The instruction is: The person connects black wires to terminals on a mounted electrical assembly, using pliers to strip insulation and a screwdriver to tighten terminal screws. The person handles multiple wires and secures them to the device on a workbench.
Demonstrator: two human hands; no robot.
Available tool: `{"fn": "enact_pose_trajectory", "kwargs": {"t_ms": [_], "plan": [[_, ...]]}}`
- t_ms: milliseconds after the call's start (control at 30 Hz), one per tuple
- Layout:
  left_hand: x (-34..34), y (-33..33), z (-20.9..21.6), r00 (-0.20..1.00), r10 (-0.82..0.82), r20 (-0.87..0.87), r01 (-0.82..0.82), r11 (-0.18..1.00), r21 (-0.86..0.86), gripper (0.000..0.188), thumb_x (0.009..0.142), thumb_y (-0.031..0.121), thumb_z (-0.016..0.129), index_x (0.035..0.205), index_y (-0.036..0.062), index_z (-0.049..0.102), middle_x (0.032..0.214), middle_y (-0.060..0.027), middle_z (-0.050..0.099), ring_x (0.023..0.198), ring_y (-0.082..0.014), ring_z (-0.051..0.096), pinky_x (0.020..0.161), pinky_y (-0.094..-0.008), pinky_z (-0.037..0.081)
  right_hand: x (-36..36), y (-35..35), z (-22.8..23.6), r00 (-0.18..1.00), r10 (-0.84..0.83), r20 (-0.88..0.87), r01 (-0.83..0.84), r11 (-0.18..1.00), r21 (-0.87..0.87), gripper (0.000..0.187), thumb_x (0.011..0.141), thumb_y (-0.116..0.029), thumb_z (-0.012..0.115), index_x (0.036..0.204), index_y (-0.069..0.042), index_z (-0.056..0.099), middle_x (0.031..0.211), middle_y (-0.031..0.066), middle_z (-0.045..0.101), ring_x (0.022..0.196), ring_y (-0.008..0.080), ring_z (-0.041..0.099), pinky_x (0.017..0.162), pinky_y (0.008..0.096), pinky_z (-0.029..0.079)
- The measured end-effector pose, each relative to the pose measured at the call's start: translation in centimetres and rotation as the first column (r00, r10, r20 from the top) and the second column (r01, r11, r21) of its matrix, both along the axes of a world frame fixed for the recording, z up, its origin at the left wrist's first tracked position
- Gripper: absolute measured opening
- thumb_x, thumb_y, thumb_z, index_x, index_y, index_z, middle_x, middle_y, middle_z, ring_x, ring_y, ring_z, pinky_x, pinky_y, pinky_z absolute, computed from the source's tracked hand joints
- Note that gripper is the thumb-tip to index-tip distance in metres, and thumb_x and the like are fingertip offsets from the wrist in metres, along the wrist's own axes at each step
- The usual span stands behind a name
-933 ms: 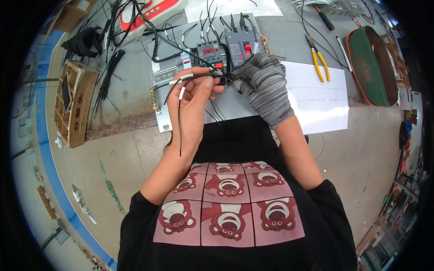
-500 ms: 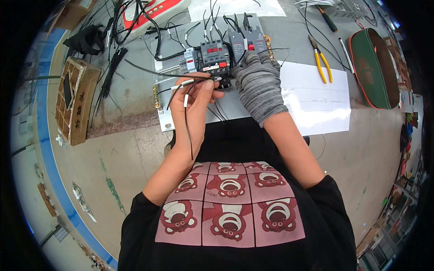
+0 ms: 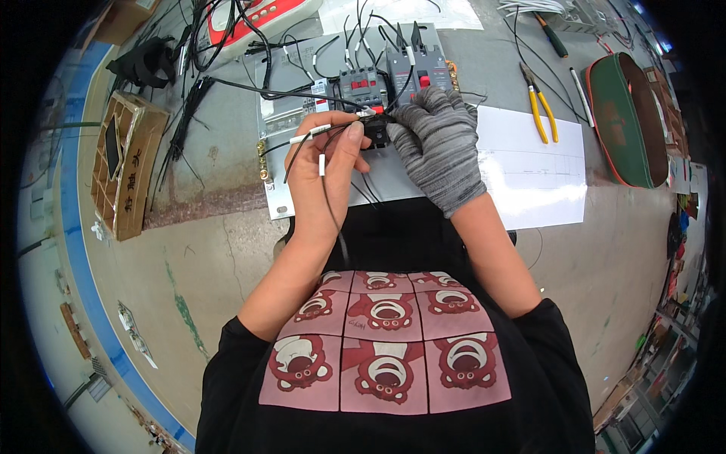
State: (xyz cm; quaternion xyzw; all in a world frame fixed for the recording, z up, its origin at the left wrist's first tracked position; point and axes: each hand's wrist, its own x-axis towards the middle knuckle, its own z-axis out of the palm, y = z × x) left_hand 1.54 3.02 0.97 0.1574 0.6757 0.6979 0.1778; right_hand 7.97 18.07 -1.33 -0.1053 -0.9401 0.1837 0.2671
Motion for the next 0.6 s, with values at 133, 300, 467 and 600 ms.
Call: {"fn": "enact_pose_trajectory", "kwargs": {"t_ms": [133, 300, 467, 600], "plan": [[0.2, 0.1, -0.4, 0.999, 0.015, 0.037, -0.015, 1.000, 0.001, 0.015, 0.091, 0.015, 0.062, 0.099, 0.0035, 0.058, 0.077, -0.0073, 0.063, 0.062, -0.0094, 0.055, 0.060, -0.0228, 0.043, 0.0, -0.3, -0.1, 0.996, 0.054, -0.070, -0.059, 0.995, -0.075, 0.014, 0.076, -0.012, 0.070, 0.089, -0.006, 0.068, 0.087, 0.0126, 0.065, 0.081, 0.0318, 0.062, 0.076, 0.0418, 0.048], [0.8, -0.1, -1.6, 0.995, 0.013, 0.101, -0.018, 0.999, 0.044, 0.014, 0.091, 0.014, 0.061, 0.099, 0.0035, 0.058, 0.077, -0.0071, 0.063, 0.060, -0.0098, 0.056, 0.059, -0.0234, 0.043, -0.2, -0.7, -0.8, 0.993, 0.026, -0.114, -0.043, 0.988, -0.151, 0.012, 0.079, -0.010, 0.068, 0.089, -0.004, 0.068, 0.083, 0.0135, 0.066, 0.078, 0.0315, 0.063, 0.072, 0.0402, 0.050], [0.6, -0.1, -1.5, 0.991, 0.034, 0.127, -0.040, 0.998, 0.040, 0.015, 0.091, 0.013, 0.061, 0.100, 0.0016, 0.057, 0.078, -0.0082, 0.063, 0.060, -0.0107, 0.057, 0.060, -0.0238, 0.044, -0.1, -0.6, -0.4, 0.997, 0.038, -0.066, -0.049, 0.984, -0.170, 0.012, 0.079, -0.010, 0.068, 0.089, -0.003, 0.068, 0.082, 0.0129, 0.066, 0.077, 0.0314, 0.063, 0.072, 0.0401, 0.050], [0.0, -0.2, -0.7, 0.986, 0.016, 0.168, -0.026, 0.998, 0.059, 0.015, 0.091, 0.012, 0.061, 0.100, 0.0017, 0.057, 0.081, -0.0087, 0.063, 0.065, -0.0115, 0.058, 0.061, -0.0243, 0.044, 0.0, -0.1, -0.8, 0.992, 0.091, -0.091, -0.104, 0.983, -0.152, 0.013, 0.078, -0.011, 0.069, 0.089, -0.003, 0.068, 0.083, 0.0127, 0.066, 0.079, 0.0311, 0.062, 0.074, 0.0400, 0.049]]}}
